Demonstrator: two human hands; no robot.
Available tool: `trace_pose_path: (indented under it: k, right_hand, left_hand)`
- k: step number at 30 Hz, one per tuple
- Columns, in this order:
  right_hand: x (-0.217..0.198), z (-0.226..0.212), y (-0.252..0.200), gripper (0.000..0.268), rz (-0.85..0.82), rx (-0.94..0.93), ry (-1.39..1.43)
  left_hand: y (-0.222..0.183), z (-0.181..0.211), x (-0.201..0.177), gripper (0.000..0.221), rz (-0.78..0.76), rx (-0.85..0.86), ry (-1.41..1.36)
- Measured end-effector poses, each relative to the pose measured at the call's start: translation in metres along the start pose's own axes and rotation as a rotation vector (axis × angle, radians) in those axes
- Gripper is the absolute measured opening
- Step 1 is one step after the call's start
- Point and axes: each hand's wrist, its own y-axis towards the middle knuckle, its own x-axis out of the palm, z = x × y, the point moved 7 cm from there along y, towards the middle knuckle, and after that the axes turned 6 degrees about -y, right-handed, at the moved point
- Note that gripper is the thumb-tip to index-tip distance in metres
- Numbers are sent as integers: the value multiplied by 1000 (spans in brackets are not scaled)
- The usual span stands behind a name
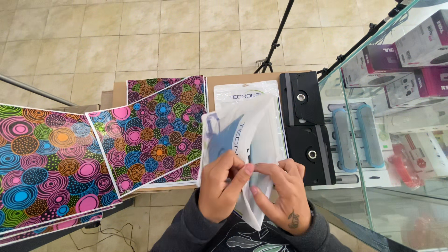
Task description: The person places tablet cases and screen protectors into colorful patterned gift bags, handling one item at a time and sliding them into the bags.
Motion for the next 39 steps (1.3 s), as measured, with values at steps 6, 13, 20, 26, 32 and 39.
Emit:
trace_pose_path:
  k: [6, 13, 20, 26, 32, 39]
  right_hand:
    - [-23, -23, 7, 61, 152, -236, 308]
    - [73, 106, 14, 114, 158, 366, 289]
    - [68, 197, 3, 85, 51, 681, 444]
    - [82, 253, -58, 66, 87, 872, 525]
    - [128, 297, -139, 44, -292, 914, 47]
    - [198, 281, -214, 95, -775, 1032, 74]
  left_hand:
    - [-1, 20, -25, 28, 291, -2, -159]
    - [11, -213, 16, 36, 215, -72, 202]
    - [-23, -282, 61, 76, -415, -495, 671]
    - [-7, -330, 85, 62, -387, -271, 889]
    - [88, -376, 155, 46, -370, 102, 908]
    - [165, -392, 205, 56, -674, 56, 1041]
